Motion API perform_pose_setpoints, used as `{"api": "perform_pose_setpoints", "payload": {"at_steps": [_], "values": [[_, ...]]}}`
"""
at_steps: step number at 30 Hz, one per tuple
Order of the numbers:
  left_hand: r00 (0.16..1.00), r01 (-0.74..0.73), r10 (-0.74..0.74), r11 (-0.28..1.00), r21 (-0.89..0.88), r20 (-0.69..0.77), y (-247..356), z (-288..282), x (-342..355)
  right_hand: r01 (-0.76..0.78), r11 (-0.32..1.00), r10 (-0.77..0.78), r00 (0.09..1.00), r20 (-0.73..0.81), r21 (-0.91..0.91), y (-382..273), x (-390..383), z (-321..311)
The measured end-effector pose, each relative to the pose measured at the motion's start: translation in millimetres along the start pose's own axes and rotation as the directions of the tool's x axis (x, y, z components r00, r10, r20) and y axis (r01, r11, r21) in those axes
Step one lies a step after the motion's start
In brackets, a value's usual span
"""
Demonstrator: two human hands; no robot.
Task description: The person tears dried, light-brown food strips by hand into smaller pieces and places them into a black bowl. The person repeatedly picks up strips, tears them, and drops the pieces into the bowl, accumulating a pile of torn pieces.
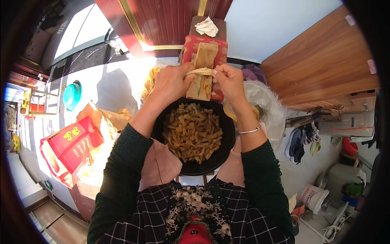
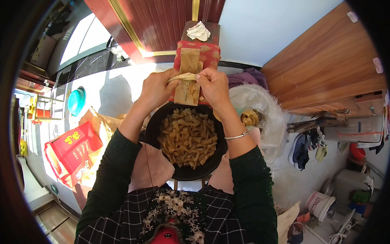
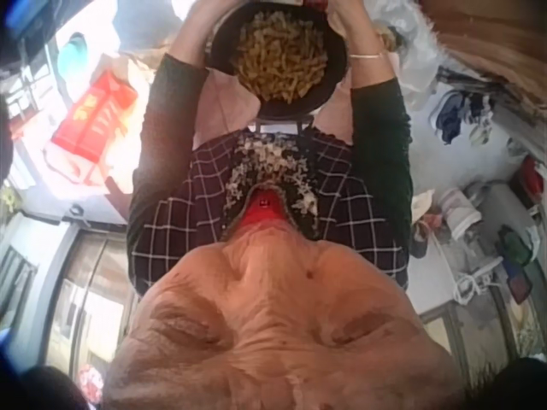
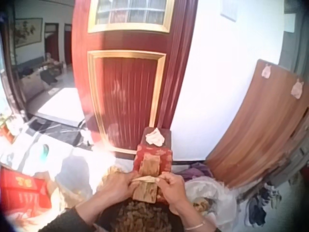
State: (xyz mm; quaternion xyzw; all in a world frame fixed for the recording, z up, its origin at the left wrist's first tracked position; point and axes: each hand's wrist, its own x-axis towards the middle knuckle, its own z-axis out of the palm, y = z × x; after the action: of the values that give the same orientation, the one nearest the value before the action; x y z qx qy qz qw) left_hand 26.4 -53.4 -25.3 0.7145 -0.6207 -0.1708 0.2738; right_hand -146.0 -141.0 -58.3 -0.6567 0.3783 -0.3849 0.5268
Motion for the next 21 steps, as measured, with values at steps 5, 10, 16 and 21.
{"api": "perform_pose_setpoints", "payload": {"at_steps": [5,10,16,21], "values": [[1.0,0.021,-0.021,1.0,0.023,0.013,-6.9,4.4,6.6,-0.025,0.999,0.023,0.998,-0.051,-0.041,7.7,1.9,8.1],[0.997,0.047,-0.052,0.994,0.1,0.049,-7.2,4.7,4.8,-0.025,0.925,0.033,0.999,0.015,-0.38,11.9,7.9,4.4],[0.919,0.006,-0.093,0.975,0.222,0.382,13.2,-26.6,-24.7,-0.075,0.961,0.056,0.996,-0.075,-0.268,-8.4,-8.0,-15.5],[0.999,0.023,-0.005,0.866,-0.499,0.036,18.3,24.5,-57.4,-0.578,0.652,0.356,0.805,0.474,0.492,-35.1,-47.6,26.1]]}}
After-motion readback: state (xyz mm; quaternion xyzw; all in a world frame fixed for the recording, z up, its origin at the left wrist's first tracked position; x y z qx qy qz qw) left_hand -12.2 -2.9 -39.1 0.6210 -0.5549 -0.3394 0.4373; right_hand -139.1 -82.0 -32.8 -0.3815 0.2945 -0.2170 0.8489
